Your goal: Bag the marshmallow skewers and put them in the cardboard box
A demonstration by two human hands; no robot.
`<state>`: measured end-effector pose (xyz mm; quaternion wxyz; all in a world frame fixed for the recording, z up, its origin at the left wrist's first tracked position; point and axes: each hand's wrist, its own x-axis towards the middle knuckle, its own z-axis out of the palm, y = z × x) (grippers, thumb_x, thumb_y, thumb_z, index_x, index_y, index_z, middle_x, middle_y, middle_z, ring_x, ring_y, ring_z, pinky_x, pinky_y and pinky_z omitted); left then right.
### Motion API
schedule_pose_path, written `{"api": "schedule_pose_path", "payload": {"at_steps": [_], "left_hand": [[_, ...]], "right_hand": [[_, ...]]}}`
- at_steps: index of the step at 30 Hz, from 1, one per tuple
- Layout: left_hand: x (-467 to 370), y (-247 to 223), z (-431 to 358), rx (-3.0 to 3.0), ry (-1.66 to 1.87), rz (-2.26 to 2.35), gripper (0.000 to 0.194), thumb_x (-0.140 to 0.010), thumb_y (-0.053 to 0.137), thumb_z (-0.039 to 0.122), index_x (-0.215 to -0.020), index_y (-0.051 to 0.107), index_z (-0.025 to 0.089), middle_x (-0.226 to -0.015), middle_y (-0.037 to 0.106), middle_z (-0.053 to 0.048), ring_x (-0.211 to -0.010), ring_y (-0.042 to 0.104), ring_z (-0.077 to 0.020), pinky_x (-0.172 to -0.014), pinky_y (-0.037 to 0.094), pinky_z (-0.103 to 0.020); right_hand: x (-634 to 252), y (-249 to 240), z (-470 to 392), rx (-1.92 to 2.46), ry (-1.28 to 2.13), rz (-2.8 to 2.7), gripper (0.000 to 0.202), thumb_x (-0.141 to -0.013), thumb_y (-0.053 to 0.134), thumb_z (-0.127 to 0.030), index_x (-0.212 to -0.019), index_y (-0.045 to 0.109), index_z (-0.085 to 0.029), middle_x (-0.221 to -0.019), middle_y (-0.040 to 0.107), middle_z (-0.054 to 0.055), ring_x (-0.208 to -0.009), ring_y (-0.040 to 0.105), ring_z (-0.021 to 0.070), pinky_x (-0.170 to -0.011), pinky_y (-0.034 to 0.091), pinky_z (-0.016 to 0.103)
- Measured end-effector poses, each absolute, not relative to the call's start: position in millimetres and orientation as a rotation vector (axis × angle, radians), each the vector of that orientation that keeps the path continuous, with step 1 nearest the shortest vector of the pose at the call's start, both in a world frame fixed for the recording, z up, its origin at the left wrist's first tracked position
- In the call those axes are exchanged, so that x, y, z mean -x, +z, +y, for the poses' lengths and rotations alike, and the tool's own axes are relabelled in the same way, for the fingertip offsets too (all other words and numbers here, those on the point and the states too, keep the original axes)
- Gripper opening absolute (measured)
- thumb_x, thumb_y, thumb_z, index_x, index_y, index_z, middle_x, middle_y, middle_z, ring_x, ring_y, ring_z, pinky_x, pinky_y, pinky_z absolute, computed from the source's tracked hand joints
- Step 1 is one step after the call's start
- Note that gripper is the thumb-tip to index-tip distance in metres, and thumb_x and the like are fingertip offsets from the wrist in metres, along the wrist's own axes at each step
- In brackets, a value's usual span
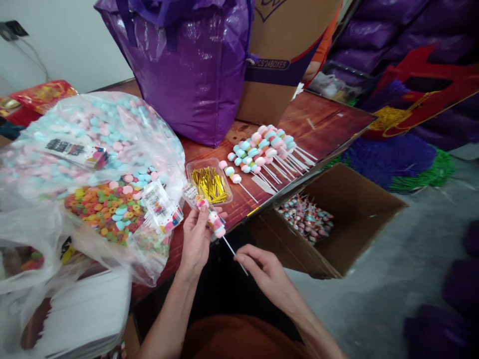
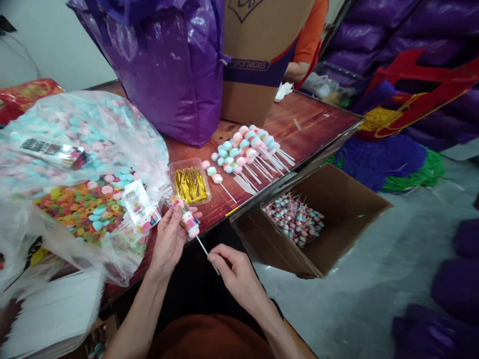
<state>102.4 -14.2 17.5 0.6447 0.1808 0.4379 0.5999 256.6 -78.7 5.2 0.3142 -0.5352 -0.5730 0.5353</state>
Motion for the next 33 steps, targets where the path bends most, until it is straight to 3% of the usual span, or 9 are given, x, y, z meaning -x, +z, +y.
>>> {"api": "schedule_pose_path", "payload": {"at_steps": [3,8,14,16,20,27,31,33], "left_hand": [[-100,16,-14,-0.421,1.344,1.001,0.036,-0.08,0.076,0.044,-0.099,0.065,0.015,-0.093,0.076,-0.008,-0.085,0.075,-0.0217,-0.073,0.056,-0.029],[-106,15,-22,-0.531,1.29,1.014,0.033,-0.081,0.075,0.042,-0.095,0.066,0.013,-0.092,0.075,-0.009,-0.077,0.073,-0.0178,-0.069,0.055,-0.026],[-108,16,-30,-0.598,1.24,1.042,0.033,-0.084,0.072,0.043,-0.097,0.066,0.014,-0.089,0.074,-0.009,-0.069,0.069,-0.0148,-0.061,0.052,-0.023],[-106,16,-29,-0.595,1.259,1.064,0.032,-0.083,0.073,0.042,-0.097,0.067,0.014,-0.091,0.074,-0.009,-0.07,0.069,-0.0148,-0.06,0.051,-0.022],[-104,16,-28,-0.534,1.298,1.08,0.032,-0.082,0.073,0.043,-0.095,0.068,0.014,-0.095,0.074,-0.01,-0.079,0.073,-0.0186,-0.068,0.054,-0.026],[-101,25,-39,-0.527,1.269,1.043,0.028,-0.082,0.074,0.038,-0.093,0.072,0.013,-0.093,0.076,-0.011,-0.087,0.072,-0.0221,-0.08,0.055,-0.032],[-94,24,-44,-0.542,1.387,1.058,0.024,-0.083,0.074,0.034,-0.098,0.074,0.015,-0.096,0.076,-0.01,-0.091,0.07,-0.0203,-0.084,0.053,-0.03],[-90,25,-45,-0.543,1.414,1.045,0.024,-0.083,0.073,0.033,-0.101,0.073,0.017,-0.097,0.075,-0.009,-0.087,0.069,-0.0184,-0.081,0.054,-0.029]], "right_hand": [[-255,6,-82,1.375,1.498,-1.448,0.027,-0.093,0.055,-0.036,-0.074,0.059,-0.018,-0.064,0.049,-0.003,-0.062,0.045,0.0126,-0.058,0.037,0.024],[-243,6,-78,1.437,1.281,-1.391,0.029,-0.096,0.05,-0.038,-0.073,0.052,-0.02,-0.066,0.044,-0.003,-0.061,0.04,0.012,-0.056,0.035,0.023],[-217,1,-62,1.335,1.243,-1.256,0.024,-0.096,0.05,-0.04,-0.093,0.059,-0.019,-0.077,0.057,0.0,-0.067,0.049,0.0136,-0.062,0.044,0.025],[-213,3,-63,1.328,1.269,-1.245,0.026,-0.097,0.048,-0.042,-0.088,0.058,-0.019,-0.074,0.056,0.0,-0.064,0.049,0.0131,-0.06,0.042,0.024],[-215,9,-70,1.305,1.463,-1.23,0.034,-0.096,0.052,-0.043,-0.072,0.051,-0.02,-0.061,0.048,-0.004,-0.056,0.042,0.011,-0.054,0.036,0.023],[-214,13,-66,1.237,1.481,-1.183,0.034,-0.094,0.055,-0.043,-0.069,0.049,-0.02,-0.059,0.045,-0.005,-0.054,0.04,0.0105,-0.053,0.034,0.023],[-201,22,-55,1.234,1.437,-1.311,0.028,-0.094,0.054,-0.042,-0.077,0.054,-0.02,-0.068,0.053,-0.003,-0.06,0.045,0.011,-0.055,0.036,0.023],[-192,25,-49,1.215,1.482,-1.227,0.032,-0.093,0.054,-0.045,-0.074,0.054,-0.019,-0.063,0.05,-0.003,-0.056,0.042,0.0107,-0.052,0.035,0.023]]}}
